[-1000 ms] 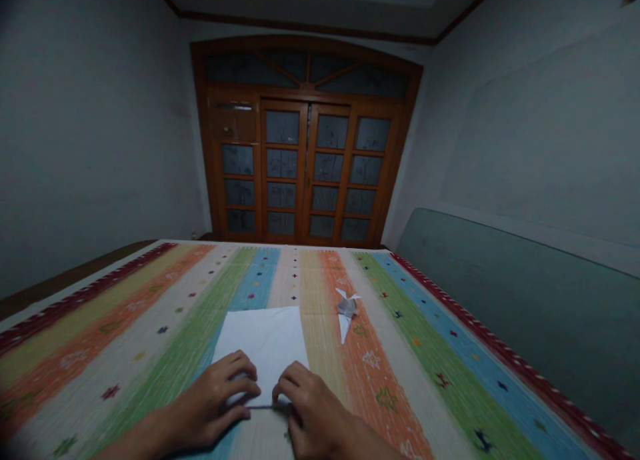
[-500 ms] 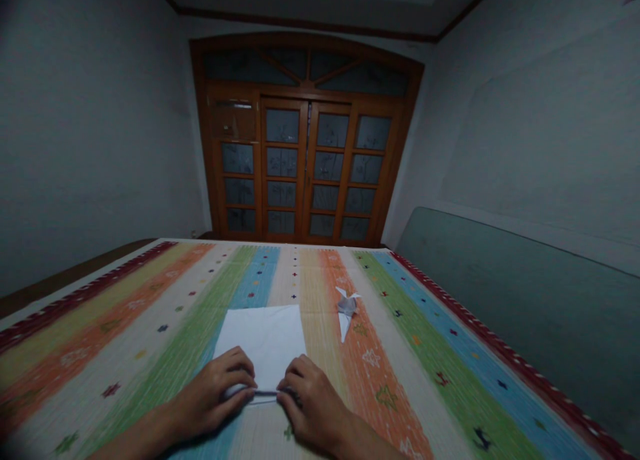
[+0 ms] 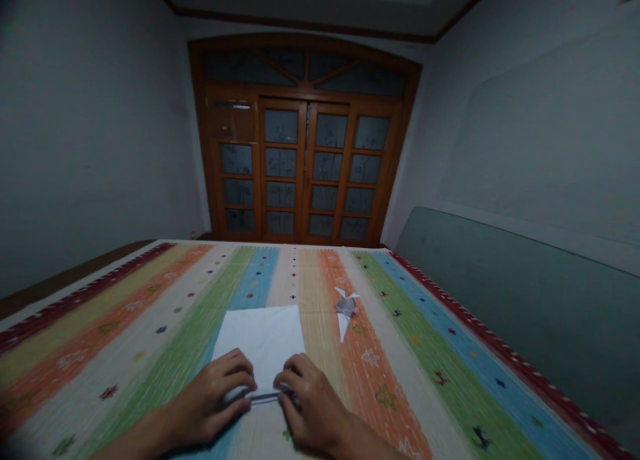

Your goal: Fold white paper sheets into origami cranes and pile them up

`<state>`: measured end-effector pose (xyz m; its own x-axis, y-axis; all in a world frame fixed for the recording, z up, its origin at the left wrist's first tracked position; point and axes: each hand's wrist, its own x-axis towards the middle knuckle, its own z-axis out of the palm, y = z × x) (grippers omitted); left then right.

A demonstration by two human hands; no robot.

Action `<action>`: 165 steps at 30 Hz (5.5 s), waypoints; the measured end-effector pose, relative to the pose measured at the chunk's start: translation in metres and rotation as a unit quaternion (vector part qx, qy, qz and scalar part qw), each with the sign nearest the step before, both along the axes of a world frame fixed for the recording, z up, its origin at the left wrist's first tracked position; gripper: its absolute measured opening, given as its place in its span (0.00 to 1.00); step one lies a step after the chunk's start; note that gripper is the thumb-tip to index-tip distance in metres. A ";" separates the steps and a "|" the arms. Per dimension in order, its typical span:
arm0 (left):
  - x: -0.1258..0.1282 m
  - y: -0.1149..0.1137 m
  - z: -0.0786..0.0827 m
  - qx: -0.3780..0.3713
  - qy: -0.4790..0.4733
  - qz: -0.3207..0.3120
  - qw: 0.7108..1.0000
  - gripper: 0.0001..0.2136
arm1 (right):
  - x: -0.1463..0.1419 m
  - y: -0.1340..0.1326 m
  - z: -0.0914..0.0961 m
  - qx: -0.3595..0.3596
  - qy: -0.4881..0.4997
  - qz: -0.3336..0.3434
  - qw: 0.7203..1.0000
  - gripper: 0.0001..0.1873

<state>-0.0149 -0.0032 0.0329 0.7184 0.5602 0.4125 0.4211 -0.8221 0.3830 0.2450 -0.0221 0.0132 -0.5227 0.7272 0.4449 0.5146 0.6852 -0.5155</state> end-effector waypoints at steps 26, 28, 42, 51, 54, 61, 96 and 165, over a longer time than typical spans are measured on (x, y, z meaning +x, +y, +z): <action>-0.001 0.012 -0.019 -0.144 -0.020 0.046 0.988 0.27 | -0.018 0.007 -0.009 -0.041 -0.019 -0.208 0.977 0.13; 0.004 0.012 -0.021 -0.165 -0.033 0.071 0.983 0.38 | -0.019 0.005 -0.009 -0.043 -0.028 -0.192 0.980 0.20; 0.009 0.013 -0.041 -0.091 -0.145 0.127 0.977 0.32 | -0.011 0.016 -0.024 -0.008 0.011 -0.168 0.986 0.24; 0.011 0.008 -0.038 -0.107 -0.166 0.159 0.967 0.36 | -0.007 0.017 -0.023 -0.008 0.063 -0.123 0.990 0.17; 0.010 0.008 -0.033 -0.096 -0.142 0.140 0.975 0.21 | -0.005 0.017 -0.021 -0.011 0.071 -0.088 0.994 0.20; 0.010 0.006 -0.037 -0.055 -0.114 0.136 0.983 0.17 | 0.000 0.013 -0.013 -0.015 0.036 -0.054 0.998 0.22; 0.020 0.002 -0.025 -0.221 -0.249 0.122 0.935 0.19 | -0.016 0.018 -0.009 -0.188 0.281 -0.045 0.940 0.18; 0.007 0.014 -0.032 -0.080 -0.129 0.117 0.981 0.19 | 0.001 0.023 -0.018 -0.049 0.074 -0.040 0.995 0.25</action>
